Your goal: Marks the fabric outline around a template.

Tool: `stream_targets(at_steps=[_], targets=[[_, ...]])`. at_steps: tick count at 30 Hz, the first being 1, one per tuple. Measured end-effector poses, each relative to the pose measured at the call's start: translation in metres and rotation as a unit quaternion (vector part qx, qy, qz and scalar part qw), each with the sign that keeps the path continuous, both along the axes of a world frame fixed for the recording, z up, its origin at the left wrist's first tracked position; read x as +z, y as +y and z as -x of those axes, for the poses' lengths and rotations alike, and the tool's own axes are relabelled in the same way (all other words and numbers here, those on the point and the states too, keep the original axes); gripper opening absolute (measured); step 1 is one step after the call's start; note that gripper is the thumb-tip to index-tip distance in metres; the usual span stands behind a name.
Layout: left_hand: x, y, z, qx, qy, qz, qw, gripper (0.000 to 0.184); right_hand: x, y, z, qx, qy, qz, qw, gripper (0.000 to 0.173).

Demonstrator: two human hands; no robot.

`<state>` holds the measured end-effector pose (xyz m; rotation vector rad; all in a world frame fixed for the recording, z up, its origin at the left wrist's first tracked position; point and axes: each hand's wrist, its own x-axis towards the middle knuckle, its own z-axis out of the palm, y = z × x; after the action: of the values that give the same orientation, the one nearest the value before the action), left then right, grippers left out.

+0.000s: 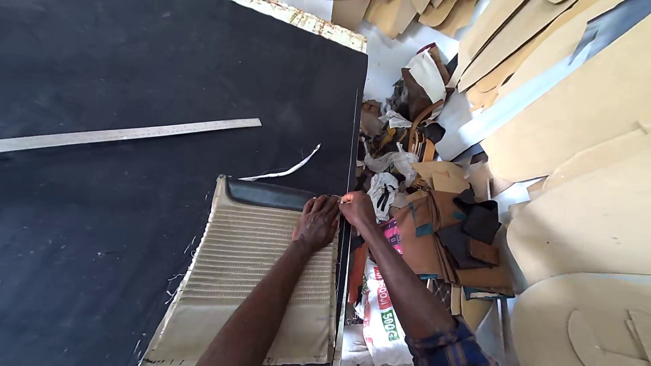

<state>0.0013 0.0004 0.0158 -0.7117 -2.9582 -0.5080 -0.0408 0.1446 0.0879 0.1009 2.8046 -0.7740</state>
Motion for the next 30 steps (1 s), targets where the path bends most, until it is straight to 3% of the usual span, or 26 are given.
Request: stream_targets(at_steps=[18,23,30], targets=[[-0.011,0.002,0.007,0.002,0.001,0.0,1.0,0.054,0.002,-0.001,-0.045,-0.004,-0.031,0.014,0.999,0.019],[-0.008,0.001,0.006,0.0,-0.003,0.01,1.0,0.054,0.01,0.0,-0.086,0.037,0.046,0.037,0.998,0.013],[0.006,0.0,-0.002,-0.003,-0.001,0.007,1.0,0.052,0.006,0.007,-0.1,-0.004,0.048,0.045,0.998,0.023]])
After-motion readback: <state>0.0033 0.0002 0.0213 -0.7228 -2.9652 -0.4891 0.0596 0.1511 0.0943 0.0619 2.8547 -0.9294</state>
